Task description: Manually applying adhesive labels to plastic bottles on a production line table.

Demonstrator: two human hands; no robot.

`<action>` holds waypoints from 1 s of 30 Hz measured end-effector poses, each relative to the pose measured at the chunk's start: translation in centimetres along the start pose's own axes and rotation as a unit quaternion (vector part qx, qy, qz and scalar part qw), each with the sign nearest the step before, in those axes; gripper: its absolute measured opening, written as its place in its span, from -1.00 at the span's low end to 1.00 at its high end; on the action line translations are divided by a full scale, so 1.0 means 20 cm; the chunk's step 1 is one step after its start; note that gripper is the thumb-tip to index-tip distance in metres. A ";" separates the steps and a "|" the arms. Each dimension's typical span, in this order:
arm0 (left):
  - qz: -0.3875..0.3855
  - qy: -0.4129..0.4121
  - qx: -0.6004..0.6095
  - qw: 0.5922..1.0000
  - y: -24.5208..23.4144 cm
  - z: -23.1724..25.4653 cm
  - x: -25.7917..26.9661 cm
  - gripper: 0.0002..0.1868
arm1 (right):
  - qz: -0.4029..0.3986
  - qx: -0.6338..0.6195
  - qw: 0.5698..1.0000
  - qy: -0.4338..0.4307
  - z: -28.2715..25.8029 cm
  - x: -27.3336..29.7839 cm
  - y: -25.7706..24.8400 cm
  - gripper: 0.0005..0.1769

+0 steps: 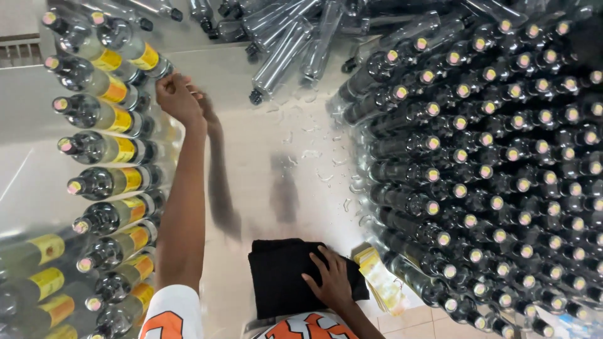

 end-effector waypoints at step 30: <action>-0.395 0.099 -0.151 0.901 -0.94 0.36 1.86 -0.45 | 0.333 0.159 0.926 0.081 0.09 0.65 -0.49 -0.53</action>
Point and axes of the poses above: each hand's wrist, its own x-axis away from the middle knuckle, its own y-axis out of the palm, z = x × y, the point moved 2 cm from there along -x, towards the middle knuckle, and after that the axes turned 10 degrees about -y, right-handed, at the moved point
